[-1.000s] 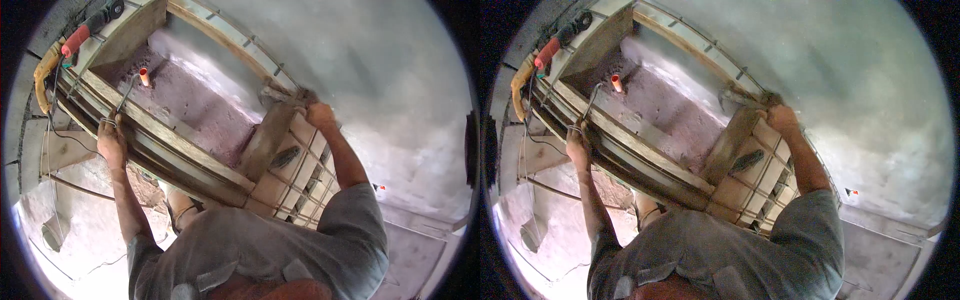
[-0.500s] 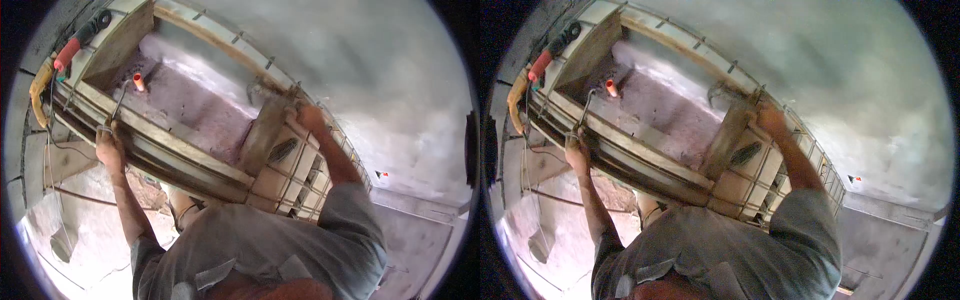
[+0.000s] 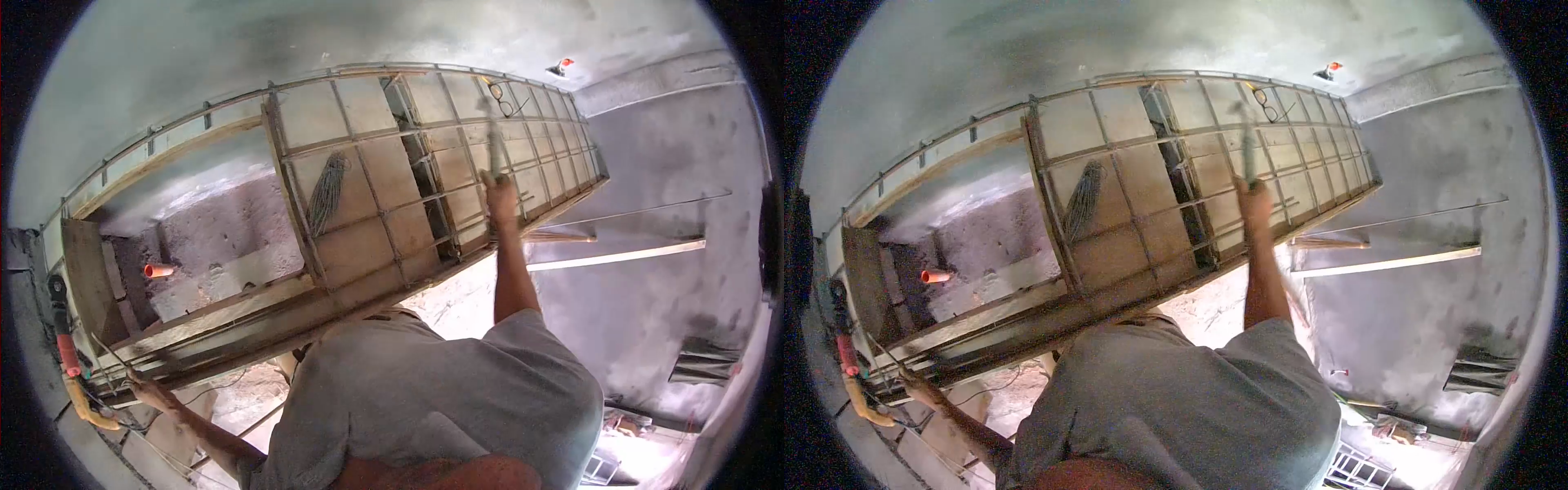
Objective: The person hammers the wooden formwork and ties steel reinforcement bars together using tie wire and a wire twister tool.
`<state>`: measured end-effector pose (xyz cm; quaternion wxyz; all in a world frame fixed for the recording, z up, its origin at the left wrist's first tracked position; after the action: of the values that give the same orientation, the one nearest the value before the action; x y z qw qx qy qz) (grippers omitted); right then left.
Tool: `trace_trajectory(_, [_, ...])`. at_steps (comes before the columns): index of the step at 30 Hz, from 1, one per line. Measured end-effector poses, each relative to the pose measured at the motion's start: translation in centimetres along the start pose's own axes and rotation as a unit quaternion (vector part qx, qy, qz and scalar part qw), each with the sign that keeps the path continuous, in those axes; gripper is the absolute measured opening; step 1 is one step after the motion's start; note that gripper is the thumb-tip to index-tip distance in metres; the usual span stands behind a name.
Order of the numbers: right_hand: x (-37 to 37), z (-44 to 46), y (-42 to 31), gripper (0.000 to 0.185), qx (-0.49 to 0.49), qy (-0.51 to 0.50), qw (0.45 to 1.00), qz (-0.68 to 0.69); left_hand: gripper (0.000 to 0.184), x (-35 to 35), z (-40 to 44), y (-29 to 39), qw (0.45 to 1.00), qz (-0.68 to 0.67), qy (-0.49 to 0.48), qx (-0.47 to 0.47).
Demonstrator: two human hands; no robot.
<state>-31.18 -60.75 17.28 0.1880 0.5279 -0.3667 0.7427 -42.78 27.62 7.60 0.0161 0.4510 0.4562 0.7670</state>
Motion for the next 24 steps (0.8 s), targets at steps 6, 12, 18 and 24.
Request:
trace_trajectory(6, [2.0,10.3,24.6,0.036,0.048,-0.087,0.944,-0.314,0.044,-1.6,0.6,9.2,0.992,-0.077,-0.074,-0.068])
trace_trajectory(12, [3.6,7.9,24.8,0.064,-0.133,-0.09,0.969,-0.188,0.049,-8.1,-8.2,25.5,0.945,-0.234,-0.229,0.025])
trace_trajectory(18, [1.3,7.7,25.8,0.086,-0.161,-0.063,0.949,-0.263,0.038,-13.8,-17.0,33.1,0.827,-0.331,-0.45,0.069])
trace_trajectory(24, [2.9,3.2,13.6,0.066,-0.097,0.138,0.935,-0.313,0.05,-17.2,-18.9,36.3,0.771,-0.303,-0.56,-0.02])
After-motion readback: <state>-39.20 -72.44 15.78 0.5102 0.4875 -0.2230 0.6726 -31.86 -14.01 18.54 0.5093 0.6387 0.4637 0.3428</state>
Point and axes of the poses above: each hand's wrist, its own z-axis towards the middle knuckle, its own x-axis out of the back of the hand, y = z × x, the point moved 1 cm from there along z, towards the middle knuckle, and after that the axes turned 11 degrees about -x, right-handed, at the moved point
